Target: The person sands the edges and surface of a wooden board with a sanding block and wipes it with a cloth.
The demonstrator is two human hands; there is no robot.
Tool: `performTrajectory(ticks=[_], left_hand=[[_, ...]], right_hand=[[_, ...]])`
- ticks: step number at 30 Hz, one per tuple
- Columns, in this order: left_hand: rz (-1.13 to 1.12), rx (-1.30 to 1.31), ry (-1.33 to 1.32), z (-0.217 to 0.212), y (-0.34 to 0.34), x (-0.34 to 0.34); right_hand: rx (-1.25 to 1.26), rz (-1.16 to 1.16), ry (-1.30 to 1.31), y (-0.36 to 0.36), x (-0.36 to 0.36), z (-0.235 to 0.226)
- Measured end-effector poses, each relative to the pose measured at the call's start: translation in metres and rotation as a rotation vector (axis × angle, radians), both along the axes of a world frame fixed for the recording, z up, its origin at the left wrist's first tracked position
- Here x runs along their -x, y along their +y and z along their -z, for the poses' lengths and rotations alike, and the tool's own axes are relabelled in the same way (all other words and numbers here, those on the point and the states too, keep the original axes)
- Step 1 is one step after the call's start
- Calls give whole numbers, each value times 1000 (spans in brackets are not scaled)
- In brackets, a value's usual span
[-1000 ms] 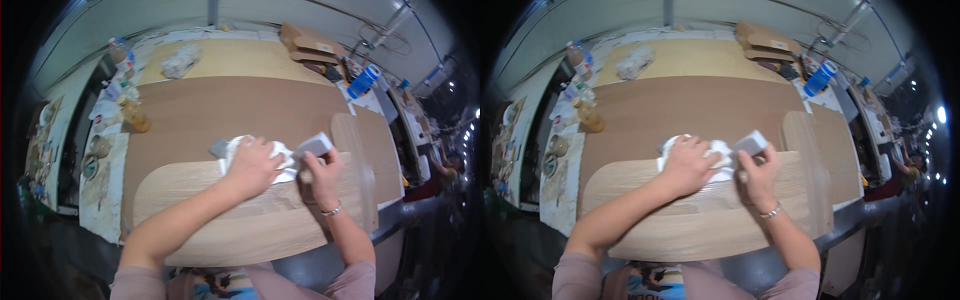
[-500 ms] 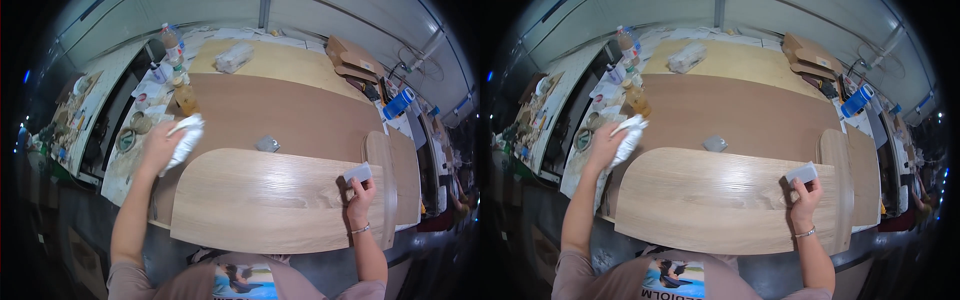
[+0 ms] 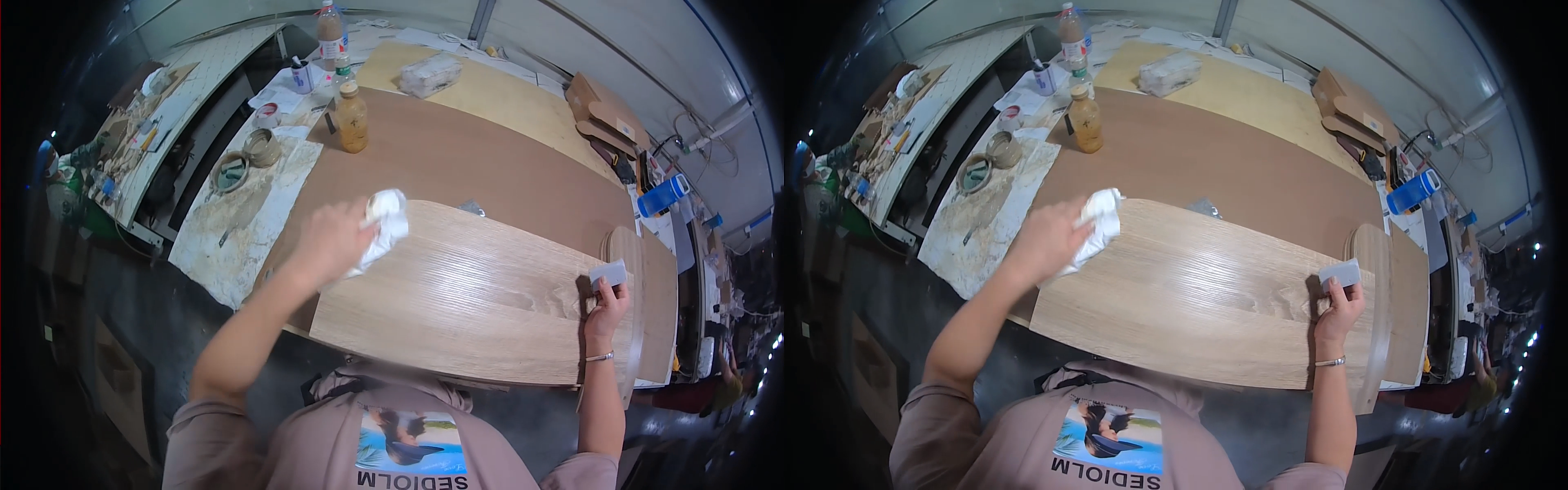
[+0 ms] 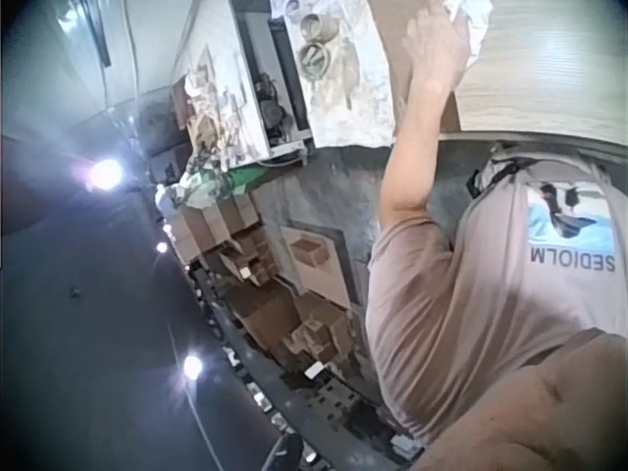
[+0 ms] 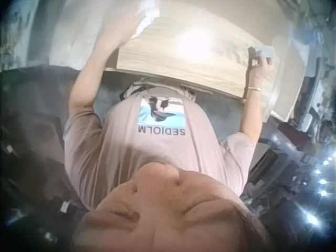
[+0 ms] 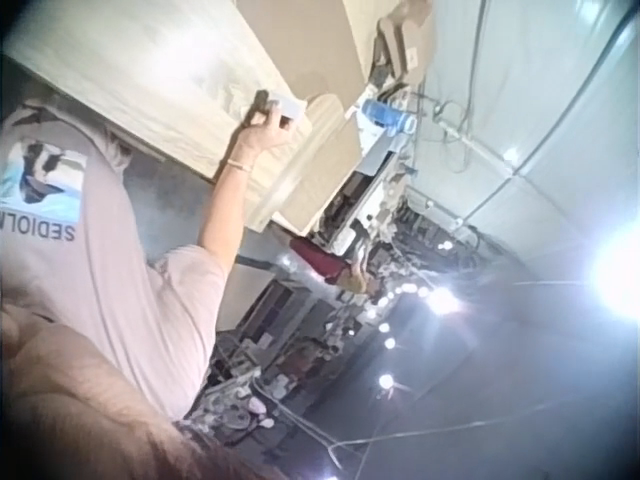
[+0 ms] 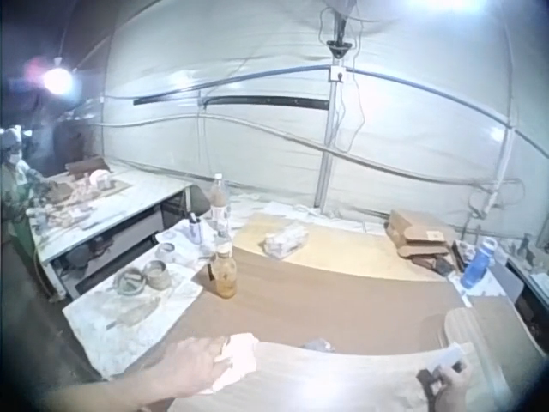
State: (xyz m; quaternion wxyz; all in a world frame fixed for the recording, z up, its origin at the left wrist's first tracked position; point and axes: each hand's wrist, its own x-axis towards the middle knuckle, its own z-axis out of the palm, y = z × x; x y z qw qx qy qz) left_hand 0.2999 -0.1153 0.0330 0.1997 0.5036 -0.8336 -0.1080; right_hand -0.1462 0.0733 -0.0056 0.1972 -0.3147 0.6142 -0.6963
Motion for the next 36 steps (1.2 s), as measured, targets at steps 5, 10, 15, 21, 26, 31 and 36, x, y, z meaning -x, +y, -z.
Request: performTrajectory(ticks=[5,10,15,21,26,31,36], left_hand=[[-10,-359,-104,31,59,-93],[-225,-140,375,15,75,-114],[202,228,171,12,101,-76],[-228,-84,626,36,80,-151],[-45,-117,777,-1,58,-122],[259,-120,713,-24,45,-68],[516,-70,604,-39,38,-11]], right_hand=[[48,44,-17,-1,-2,1],[30,21,25,2,7,2],[12,36,30,-2,9,6],[-3,43,45,3,9,1],[27,253,57,-6,-44,-14],[108,145,22,29,-127,-35],[69,261,-66,74,-175,-32]])
